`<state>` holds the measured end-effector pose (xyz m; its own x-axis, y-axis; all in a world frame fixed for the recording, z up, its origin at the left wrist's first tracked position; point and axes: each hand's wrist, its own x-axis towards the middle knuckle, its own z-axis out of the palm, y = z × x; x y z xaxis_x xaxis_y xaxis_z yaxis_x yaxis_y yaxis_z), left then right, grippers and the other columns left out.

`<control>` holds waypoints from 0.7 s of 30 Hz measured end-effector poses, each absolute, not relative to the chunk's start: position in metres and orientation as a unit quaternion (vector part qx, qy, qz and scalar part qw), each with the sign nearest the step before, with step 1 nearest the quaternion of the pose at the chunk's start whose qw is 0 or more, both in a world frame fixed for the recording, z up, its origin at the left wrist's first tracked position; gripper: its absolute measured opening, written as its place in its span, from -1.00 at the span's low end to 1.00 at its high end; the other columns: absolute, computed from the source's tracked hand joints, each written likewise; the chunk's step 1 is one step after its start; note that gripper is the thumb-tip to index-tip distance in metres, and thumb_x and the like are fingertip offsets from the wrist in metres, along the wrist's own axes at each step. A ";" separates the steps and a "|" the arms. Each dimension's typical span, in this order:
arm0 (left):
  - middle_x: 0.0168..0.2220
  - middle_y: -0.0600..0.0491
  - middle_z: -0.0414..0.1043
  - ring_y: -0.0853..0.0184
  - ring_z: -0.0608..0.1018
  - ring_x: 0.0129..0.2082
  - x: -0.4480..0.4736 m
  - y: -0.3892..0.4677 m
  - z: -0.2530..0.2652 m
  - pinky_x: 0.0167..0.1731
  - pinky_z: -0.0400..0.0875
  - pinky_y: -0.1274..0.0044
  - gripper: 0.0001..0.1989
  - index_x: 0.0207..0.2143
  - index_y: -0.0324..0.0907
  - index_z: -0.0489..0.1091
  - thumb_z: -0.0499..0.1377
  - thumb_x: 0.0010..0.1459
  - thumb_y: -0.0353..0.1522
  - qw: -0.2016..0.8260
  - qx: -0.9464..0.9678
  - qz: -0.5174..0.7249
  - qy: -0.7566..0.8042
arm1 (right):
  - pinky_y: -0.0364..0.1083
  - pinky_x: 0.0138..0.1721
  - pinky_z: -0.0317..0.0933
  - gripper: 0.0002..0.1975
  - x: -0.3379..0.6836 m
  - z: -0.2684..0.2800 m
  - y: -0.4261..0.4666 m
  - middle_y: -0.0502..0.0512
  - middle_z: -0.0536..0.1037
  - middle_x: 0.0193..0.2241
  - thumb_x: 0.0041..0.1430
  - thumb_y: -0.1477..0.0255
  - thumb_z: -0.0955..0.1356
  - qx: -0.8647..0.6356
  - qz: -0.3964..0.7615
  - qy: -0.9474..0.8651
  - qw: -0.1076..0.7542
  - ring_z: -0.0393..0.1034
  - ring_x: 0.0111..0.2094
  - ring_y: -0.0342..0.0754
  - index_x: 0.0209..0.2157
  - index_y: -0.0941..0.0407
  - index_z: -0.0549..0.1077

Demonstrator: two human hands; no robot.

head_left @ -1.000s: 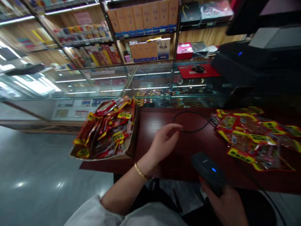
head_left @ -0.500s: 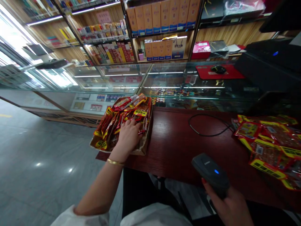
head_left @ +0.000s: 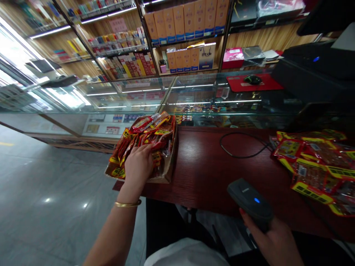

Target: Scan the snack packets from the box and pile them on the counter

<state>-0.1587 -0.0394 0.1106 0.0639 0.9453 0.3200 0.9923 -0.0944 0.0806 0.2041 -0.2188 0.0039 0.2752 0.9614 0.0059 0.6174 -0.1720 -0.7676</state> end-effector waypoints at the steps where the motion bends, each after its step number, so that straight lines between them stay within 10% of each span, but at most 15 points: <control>1: 0.09 -0.09 0.55 0.05 0.53 0.06 -0.161 -0.044 0.114 0.07 0.41 0.23 -0.61 0.05 -0.12 0.54 -0.01 0.34 -0.34 0.078 -0.711 -0.193 -0.672 | -0.10 -0.26 0.54 -0.63 0.204 0.005 -0.219 0.12 0.76 -0.26 0.12 0.07 0.42 -0.723 0.253 -0.545 0.340 0.68 -0.19 0.19 -0.25 0.05 0.69; 5: 0.05 -0.03 0.56 0.15 0.55 0.06 -0.157 -0.059 0.132 0.15 0.41 0.25 -0.69 0.00 -0.09 0.52 0.03 0.35 -0.30 0.038 -0.618 -0.393 -0.680 | -0.07 -0.25 0.54 -0.63 0.207 0.007 -0.220 0.13 0.76 -0.34 0.09 0.06 0.43 -0.732 0.257 -0.530 0.343 0.69 -0.26 0.21 -0.29 0.06 0.69; 9: -0.21 0.05 0.55 0.31 0.60 -0.28 -0.119 -0.061 0.136 -0.22 0.60 0.44 -0.72 -0.11 -0.13 0.47 0.12 0.31 -0.15 -0.214 -0.504 -0.577 -0.606 | -0.07 -0.24 0.54 -0.64 0.207 0.008 -0.221 0.12 0.74 -0.43 0.10 0.06 0.43 -0.730 0.266 -0.522 0.352 0.68 -0.39 0.16 -0.32 0.06 0.69; 13: -0.26 0.05 0.53 0.37 0.59 -0.36 -0.053 -0.052 0.105 -0.46 0.55 0.57 -0.68 -0.12 -0.16 0.48 0.23 0.20 -0.13 -0.518 -0.460 -0.535 -0.483 | -0.06 -0.32 0.54 -0.63 0.207 0.010 -0.222 0.13 0.74 -0.42 0.09 0.06 0.43 -0.739 0.246 -0.508 0.367 0.68 -0.38 0.17 -0.32 0.07 0.69; 17: -0.35 0.04 0.53 0.39 0.56 -0.50 0.000 -0.034 0.058 -0.71 0.27 0.67 -0.65 -0.15 -0.19 0.51 0.27 0.14 -0.13 -0.604 -0.447 -0.466 -0.468 | -0.07 -0.31 0.55 -0.65 0.211 0.014 -0.226 0.14 0.74 -0.41 0.10 0.08 0.43 -0.739 0.227 -0.502 0.388 0.69 -0.36 0.17 -0.32 0.07 0.69; 21: -0.30 -0.05 0.59 0.28 0.65 -0.37 0.014 -0.015 0.031 -0.44 0.50 0.55 -0.64 -0.28 -0.23 0.51 0.28 0.08 -0.10 -0.684 -0.370 -0.477 -0.409 | -0.08 -0.30 0.55 -0.65 0.215 0.016 -0.229 0.15 0.73 -0.45 0.12 0.07 0.43 -0.734 0.238 -0.497 0.397 0.67 -0.44 0.14 -0.33 0.07 0.68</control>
